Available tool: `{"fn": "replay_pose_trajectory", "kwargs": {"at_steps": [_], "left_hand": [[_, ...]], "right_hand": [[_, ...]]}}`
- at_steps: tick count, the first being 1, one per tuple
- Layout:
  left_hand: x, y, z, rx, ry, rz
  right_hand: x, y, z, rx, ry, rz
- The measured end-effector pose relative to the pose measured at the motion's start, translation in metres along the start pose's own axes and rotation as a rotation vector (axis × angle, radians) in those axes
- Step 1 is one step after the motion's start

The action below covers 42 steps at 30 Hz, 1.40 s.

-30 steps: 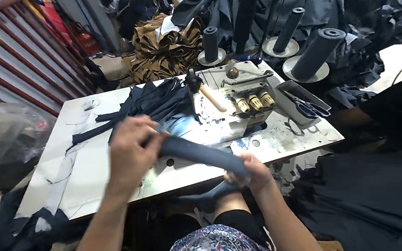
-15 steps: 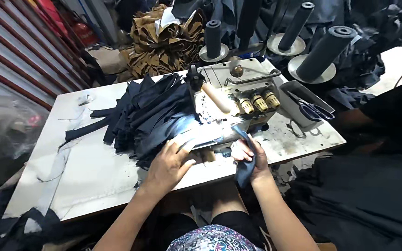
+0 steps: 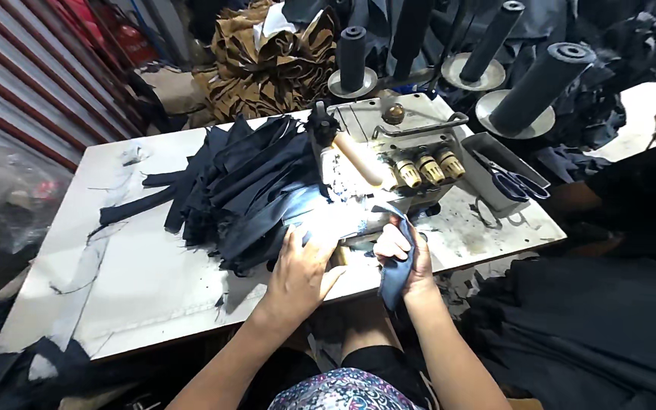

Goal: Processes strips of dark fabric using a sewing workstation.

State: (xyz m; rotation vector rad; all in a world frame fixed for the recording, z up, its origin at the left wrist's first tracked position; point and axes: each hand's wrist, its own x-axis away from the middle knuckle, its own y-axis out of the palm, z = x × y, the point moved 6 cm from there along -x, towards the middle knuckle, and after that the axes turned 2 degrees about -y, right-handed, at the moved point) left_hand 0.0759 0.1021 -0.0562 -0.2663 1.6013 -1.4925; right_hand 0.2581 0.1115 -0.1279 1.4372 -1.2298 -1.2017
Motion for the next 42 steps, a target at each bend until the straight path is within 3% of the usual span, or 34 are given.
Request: {"fn": "replay_pose_trajectory", "kwargs": {"at_steps": [14, 18, 20, 22, 24, 26, 29, 31, 32, 34, 36, 38, 40, 42], "left_hand": [[-0.021, 0.002, -0.020, 0.069, -0.028, -0.081], [-0.040, 0.001, -0.034, 0.110, 0.113, -0.104], [-0.046, 0.000, -0.041, 0.118, 0.249, -0.098], [-0.043, -0.003, -0.044, 0.142, 0.165, -0.127], [-0.029, -0.011, -0.032, 0.238, -0.043, -0.090], [-0.014, -0.029, -0.007, 0.392, -0.130, 0.070], [-0.003, -0.056, 0.007, 0.531, -0.111, 0.173], [-0.004, -0.084, -0.020, 0.412, -0.127, 0.236], [-0.007, -0.098, -0.042, 0.291, -0.158, 0.266], [-0.013, -0.115, -0.085, -0.027, -0.257, 0.280], [-0.017, -0.106, -0.099, -0.156, -0.316, 0.249], [-0.016, -0.075, -0.067, -0.117, -0.167, 0.220], [-0.007, -0.030, -0.029, 0.019, 0.006, 0.146], [0.000, -0.004, -0.017, 0.102, 0.041, 0.057]], "right_hand": [[-0.008, 0.004, -0.002, -0.007, -0.074, 0.090], [-0.007, 0.002, 0.000, 0.022, -0.072, 0.076], [-0.001, 0.004, 0.004, 0.127, -0.060, 0.114], [0.009, 0.009, 0.010, 0.413, -0.045, 0.134], [0.021, 0.022, 0.020, 0.770, 0.018, 0.075], [0.031, 0.039, 0.035, 0.927, 0.114, -0.092], [0.044, 0.063, 0.049, 0.807, 0.216, -0.463], [0.045, 0.074, 0.041, 0.631, 0.224, -0.675], [0.041, 0.075, 0.033, 0.578, 0.208, -0.688], [0.029, 0.062, 0.021, 0.560, 0.147, -0.505], [0.015, 0.035, 0.020, 0.591, 0.122, -0.235], [0.004, 0.015, 0.026, 0.555, 0.119, -0.048], [0.001, 0.002, 0.030, 0.458, 0.128, 0.011], [0.002, -0.003, 0.023, 0.318, 0.104, 0.016]]}}
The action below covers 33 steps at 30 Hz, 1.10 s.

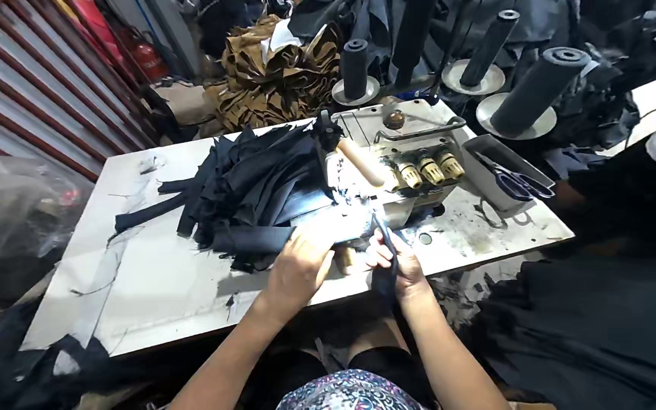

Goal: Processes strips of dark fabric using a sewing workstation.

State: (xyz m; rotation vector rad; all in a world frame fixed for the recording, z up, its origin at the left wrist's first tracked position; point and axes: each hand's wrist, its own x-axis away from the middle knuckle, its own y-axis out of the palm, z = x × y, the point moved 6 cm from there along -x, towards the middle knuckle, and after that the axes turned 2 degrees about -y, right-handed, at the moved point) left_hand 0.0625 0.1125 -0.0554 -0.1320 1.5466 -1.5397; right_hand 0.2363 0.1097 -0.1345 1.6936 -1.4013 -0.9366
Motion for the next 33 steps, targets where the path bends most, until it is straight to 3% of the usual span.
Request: {"fn": "replay_pose_trajectory", "kwargs": {"at_steps": [2, 8, 15, 18, 21, 24, 27, 30, 33], "left_hand": [[0.003, 0.005, -0.003, 0.010, -0.014, -0.043], [-0.004, 0.007, -0.001, -0.047, -0.037, -0.056], [-0.026, 0.010, -0.007, -0.013, -0.073, -0.106], [-0.039, 0.011, -0.018, -0.013, -0.014, -0.147], [-0.039, 0.003, -0.025, 0.038, -0.127, -0.239], [-0.022, -0.018, 0.007, 0.230, -0.223, -0.084], [-0.005, -0.040, 0.035, 0.392, -0.169, 0.057], [-0.004, -0.085, 0.004, 0.216, -0.195, 0.174], [-0.015, -0.118, -0.063, -0.141, -0.343, 0.192]], "right_hand": [[0.002, -0.006, -0.009, -0.098, -0.028, -0.024], [-0.011, -0.004, -0.016, -0.072, -0.112, 0.018], [-0.015, 0.001, -0.012, -0.086, -0.179, 0.162], [-0.012, -0.002, -0.013, 0.026, -0.171, 0.150], [0.000, 0.011, -0.006, 0.459, -0.116, 0.203], [0.024, 0.039, 0.009, 0.739, -0.040, -0.008], [0.045, 0.066, 0.017, 0.640, 0.023, -0.336], [0.047, 0.077, -0.002, 0.367, -0.043, -0.569], [0.030, 0.058, -0.019, 0.153, -0.098, -0.416]]}}
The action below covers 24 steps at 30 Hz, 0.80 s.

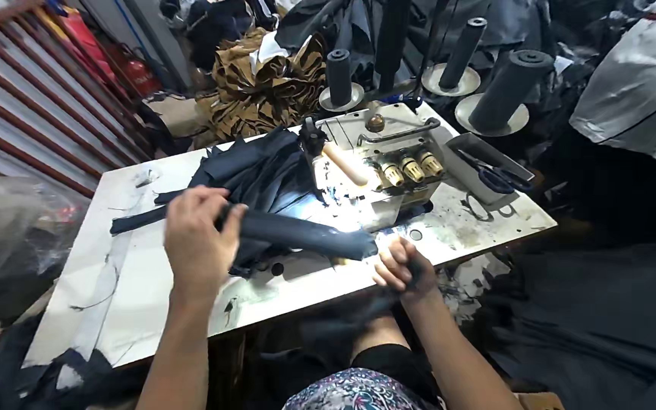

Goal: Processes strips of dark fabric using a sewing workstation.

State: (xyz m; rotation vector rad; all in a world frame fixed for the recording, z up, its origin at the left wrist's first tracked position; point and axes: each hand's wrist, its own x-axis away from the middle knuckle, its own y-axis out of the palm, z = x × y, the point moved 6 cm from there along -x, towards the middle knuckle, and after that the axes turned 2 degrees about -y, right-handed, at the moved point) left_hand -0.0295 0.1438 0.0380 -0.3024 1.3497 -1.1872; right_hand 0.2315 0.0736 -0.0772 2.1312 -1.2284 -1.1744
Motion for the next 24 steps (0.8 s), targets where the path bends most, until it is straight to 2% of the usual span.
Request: {"fn": "replay_pose_trajectory", "kwargs": {"at_steps": [2, 5, 8, 11, 14, 16, 18, 21, 24], "left_hand": [[-0.004, 0.014, -0.010, -0.072, -0.009, -0.002], [0.030, 0.064, 0.040, 0.045, 0.252, -0.083], [0.060, 0.102, 0.066, 0.157, 0.340, -0.208], [0.063, 0.107, 0.067, 0.111, 0.328, -0.249], [0.059, 0.109, 0.073, 0.061, 0.274, -0.238], [0.056, 0.111, 0.074, 0.054, 0.249, -0.237], [0.051, 0.112, 0.071, 0.073, 0.249, -0.256], [0.037, 0.114, 0.067, 0.106, 0.275, -0.310], [0.023, 0.115, 0.060, 0.124, 0.300, -0.350]], "right_hand": [[-0.003, -0.032, 0.012, -0.007, 0.054, 0.205], [0.000, -0.055, 0.031, -0.078, 0.094, 0.349], [0.007, -0.061, 0.028, -0.187, 0.063, 0.414], [0.006, -0.068, 0.014, -0.266, -0.014, 0.464], [-0.004, -0.067, 0.011, -0.397, -0.079, 0.405], [-0.009, -0.067, 0.016, -0.441, -0.091, 0.431], [-0.010, -0.067, 0.019, -0.449, -0.103, 0.495], [-0.011, -0.067, 0.019, -0.442, -0.117, 0.485], [-0.008, -0.065, 0.017, -0.312, -0.090, 0.546]]}}
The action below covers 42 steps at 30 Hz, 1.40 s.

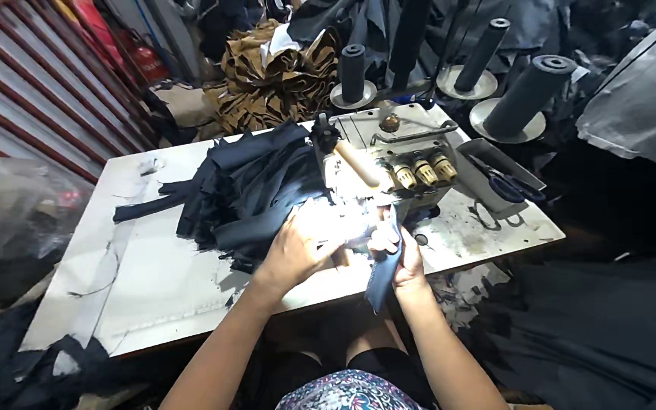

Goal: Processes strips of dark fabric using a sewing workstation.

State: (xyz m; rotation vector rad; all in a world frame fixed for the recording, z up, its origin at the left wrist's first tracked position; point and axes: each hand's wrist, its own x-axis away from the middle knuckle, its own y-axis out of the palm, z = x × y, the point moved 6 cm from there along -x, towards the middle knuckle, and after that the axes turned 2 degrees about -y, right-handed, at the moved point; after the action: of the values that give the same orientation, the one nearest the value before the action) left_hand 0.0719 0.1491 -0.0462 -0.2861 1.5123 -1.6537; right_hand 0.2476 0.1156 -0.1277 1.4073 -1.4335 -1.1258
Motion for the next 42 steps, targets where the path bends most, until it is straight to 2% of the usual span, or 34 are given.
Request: {"fn": "replay_pose_trajectory", "kwargs": {"at_steps": [3, 5, 8, 10, 11, 13, 15, 17, 20, 22, 25, 28, 33, 39, 42], "left_hand": [[0.008, -0.006, 0.004, 0.159, -0.123, -0.008], [0.022, -0.019, 0.028, 0.348, -0.166, 0.136], [0.038, -0.042, 0.054, 0.482, -0.144, 0.245], [0.041, -0.073, 0.038, 0.406, -0.160, 0.301], [0.042, -0.090, 0.020, 0.310, -0.187, 0.338], [0.038, -0.118, -0.027, 0.016, -0.282, 0.369], [0.033, -0.122, -0.064, -0.198, -0.388, 0.341], [0.028, -0.099, -0.058, -0.207, -0.312, 0.272], [0.029, -0.033, -0.007, -0.093, 0.001, 0.166], [0.033, -0.006, 0.011, -0.024, 0.074, 0.108], [0.033, -0.001, 0.026, -0.022, 0.098, 0.077], [0.028, 0.004, 0.036, -0.054, 0.077, 0.074], [0.021, 0.010, 0.038, -0.104, 0.020, 0.071], [0.001, 0.007, 0.024, -0.004, 0.076, 0.060], [-0.008, 0.001, 0.014, 0.012, 0.157, 0.051]], "right_hand": [[0.016, 0.013, 0.003, 0.477, 0.006, 0.050], [0.033, 0.030, 0.015, 0.724, 0.065, -0.113], [0.058, 0.054, 0.028, 0.624, 0.188, -0.486], [0.059, 0.067, 0.021, 0.492, 0.186, -0.707], [0.056, 0.069, 0.014, 0.442, 0.165, -0.750], [0.046, 0.061, 0.002, 0.377, 0.116, -0.687], [0.030, 0.038, 0.001, 0.358, 0.106, -0.473], [0.017, 0.016, 0.008, 0.336, 0.118, -0.262], [0.012, -0.002, 0.016, 0.228, 0.166, -0.098], [0.013, -0.008, 0.008, 0.134, 0.144, -0.105], [0.010, -0.010, -0.008, 0.003, 0.112, -0.141], [0.001, -0.008, -0.015, -0.011, 0.057, -0.118], [-0.006, -0.007, -0.010, -0.048, 0.019, -0.057], [-0.008, -0.007, -0.007, -0.053, 0.013, -0.044], [-0.002, -0.007, -0.005, 0.141, 0.012, -0.026]]}}
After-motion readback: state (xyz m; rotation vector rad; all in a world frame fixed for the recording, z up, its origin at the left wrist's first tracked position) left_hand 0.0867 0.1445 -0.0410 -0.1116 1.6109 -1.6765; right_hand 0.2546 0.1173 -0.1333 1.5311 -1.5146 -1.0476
